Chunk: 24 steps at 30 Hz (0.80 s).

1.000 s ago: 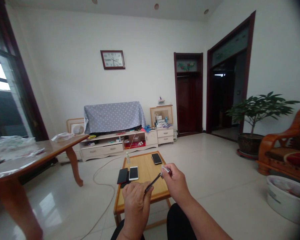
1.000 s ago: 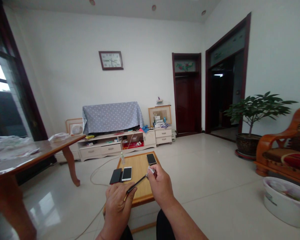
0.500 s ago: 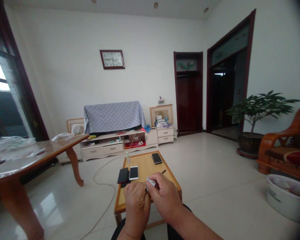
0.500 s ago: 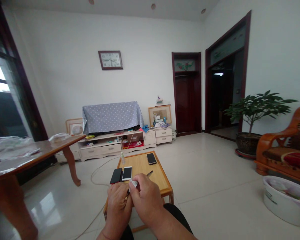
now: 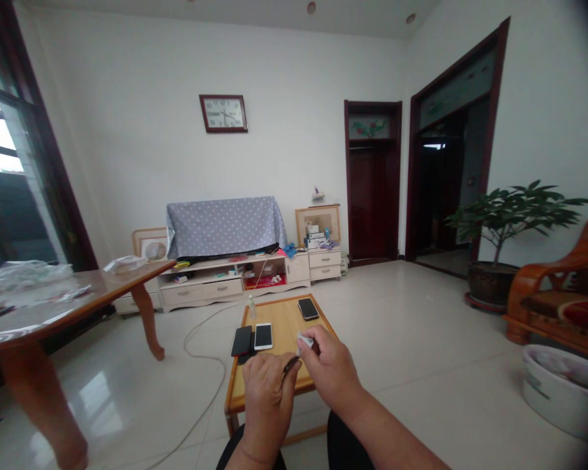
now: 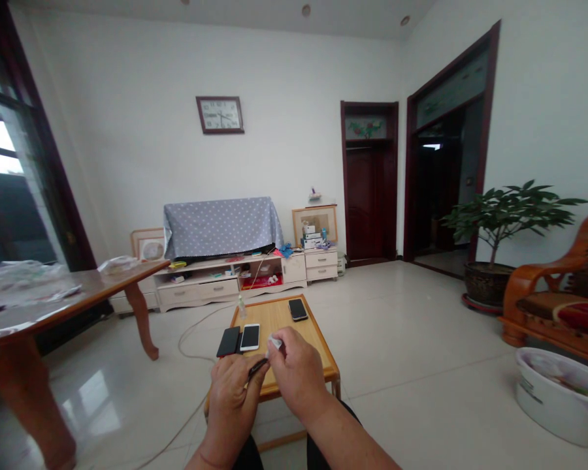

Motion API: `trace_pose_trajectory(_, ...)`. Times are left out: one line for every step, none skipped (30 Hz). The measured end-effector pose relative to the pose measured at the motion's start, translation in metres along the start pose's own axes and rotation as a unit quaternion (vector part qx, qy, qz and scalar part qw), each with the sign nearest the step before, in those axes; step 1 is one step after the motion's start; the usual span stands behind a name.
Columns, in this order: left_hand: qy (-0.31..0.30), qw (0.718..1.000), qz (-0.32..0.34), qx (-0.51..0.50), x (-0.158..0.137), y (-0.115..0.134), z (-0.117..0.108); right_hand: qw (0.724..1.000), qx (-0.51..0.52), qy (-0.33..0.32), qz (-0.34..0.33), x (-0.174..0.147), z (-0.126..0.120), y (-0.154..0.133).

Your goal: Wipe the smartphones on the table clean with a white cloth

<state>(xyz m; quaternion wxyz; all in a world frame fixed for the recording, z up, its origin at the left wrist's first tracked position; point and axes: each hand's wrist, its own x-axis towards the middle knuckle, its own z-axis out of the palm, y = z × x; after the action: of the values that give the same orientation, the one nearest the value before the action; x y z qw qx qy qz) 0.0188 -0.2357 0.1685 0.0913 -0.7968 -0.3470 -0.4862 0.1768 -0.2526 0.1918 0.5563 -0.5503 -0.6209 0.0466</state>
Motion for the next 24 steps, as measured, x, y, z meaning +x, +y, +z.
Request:
trace_pose_trajectory(-0.001, 1.000, 0.000, -0.008, 0.000, -0.001, -0.001, 1.000, -0.005, 0.016, 0.021, 0.006, -0.003, 0.008)
trace_pose_trajectory(-0.001, 1.000, -0.001, -0.016, 0.000, -0.001, -0.001, 0.999, -0.010, 0.028, 0.040, 0.011, -0.006, 0.017)
trace_pose_trajectory(0.000, 1.000, -0.002, -0.021, 0.000, -0.001, -0.001, 0.998, -0.014, 0.039, 0.055, 0.016, -0.009, 0.024)
trace_pose_trajectory(-0.001, 1.000, -0.004, -0.024, 0.000, -0.001, -0.001, 0.997, -0.018, 0.046, 0.065, 0.019, -0.010, 0.028)
trace_pose_trajectory(-0.003, 1.000, -0.005, -0.024, 0.000, 0.000, 0.000, 0.996, -0.020, 0.047, 0.069, 0.020, -0.011, 0.030)
trace_pose_trajectory(-0.007, 1.000, -0.003, -0.022, 0.001, 0.000, 0.001, 0.997, -0.020, 0.044, 0.065, 0.018, -0.009, 0.028)
trace_pose_trajectory(-0.010, 1.000, -0.001, -0.019, 0.001, 0.001, 0.003, 0.998, -0.019, 0.035, 0.055, 0.014, -0.006, 0.023)
trace_pose_trajectory(-0.013, 1.000, 0.002, -0.014, 0.000, 0.002, 0.005, 0.999, -0.016, 0.025, 0.042, 0.008, -0.003, 0.015)
trace_pose_trajectory(-0.014, 1.000, 0.002, -0.008, 0.000, 0.002, 0.006, 1.000, -0.013, 0.011, 0.025, 0.001, 0.001, 0.007)
trace_pose_trajectory(-0.012, 1.000, 0.000, -0.003, 0.000, 0.002, 0.007, 1.000, -0.010, 0.001, 0.009, -0.005, 0.004, -0.001)
trace_pose_trajectory(-0.013, 1.000, -0.002, 0.000, -0.001, 0.002, 0.008, 1.000, -0.006, -0.006, -0.002, -0.009, 0.007, -0.008)
trace_pose_trajectory(-0.014, 1.000, -0.004, -0.001, -0.002, 0.002, 0.008, 1.000, -0.002, -0.012, -0.009, -0.012, 0.008, -0.012)
trace_pose_trajectory(-0.016, 1.000, -0.004, -0.006, -0.002, 0.001, 0.008, 1.000, 0.001, -0.012, -0.009, -0.012, 0.008, -0.013)
trace_pose_trajectory(-0.018, 1.000, -0.003, -0.013, -0.003, 0.000, 0.007, 1.000, 0.003, -0.009, -0.002, -0.009, 0.006, -0.010)
trace_pose_trajectory(-0.018, 1.000, -0.001, -0.022, -0.003, 0.000, 0.006, 1.000, 0.004, -0.001, 0.010, -0.005, 0.003, -0.003)
trace_pose_trajectory(-0.015, 0.999, 0.000, -0.031, -0.003, -0.001, 0.005, 1.000, 0.002, 0.013, 0.026, 0.001, -0.002, 0.005)
trace_pose_trajectory(-0.010, 0.999, 0.000, -0.039, -0.002, -0.001, 0.004, 0.999, 0.000, 0.026, 0.043, 0.007, -0.006, 0.016)
trace_pose_trajectory(-0.006, 0.999, -0.002, -0.046, -0.002, -0.001, 0.003, 0.997, -0.003, 0.040, 0.059, 0.014, -0.010, 0.026)
trace_pose_trajectory(-0.004, 0.999, -0.004, -0.051, -0.001, 0.000, 0.003, 0.996, -0.006, 0.051, 0.071, 0.019, -0.014, 0.034)
trace_pose_trajectory(-0.005, 0.998, -0.006, -0.055, -0.001, 0.000, 0.003, 0.995, -0.009, 0.059, 0.081, 0.023, -0.016, 0.040)
trace_pose_trajectory(-0.007, 0.998, -0.007, -0.057, 0.000, 0.001, 0.004, 0.994, -0.012, 0.063, 0.086, 0.024, -0.017, 0.043)
trace_pose_trajectory(-0.010, 0.998, -0.006, -0.057, 0.000, 0.002, 0.005, 0.994, -0.013, 0.061, 0.086, 0.022, -0.016, 0.042)
trace_pose_trajectory(-0.013, 0.998, -0.003, -0.054, 0.000, 0.003, 0.007, 0.995, -0.012, 0.055, 0.080, 0.019, -0.014, 0.037)
trace_pose_trajectory(-0.017, 0.999, -0.001, -0.050, 0.000, 0.003, 0.008, 0.997, -0.010, 0.045, 0.070, 0.013, -0.010, 0.030)
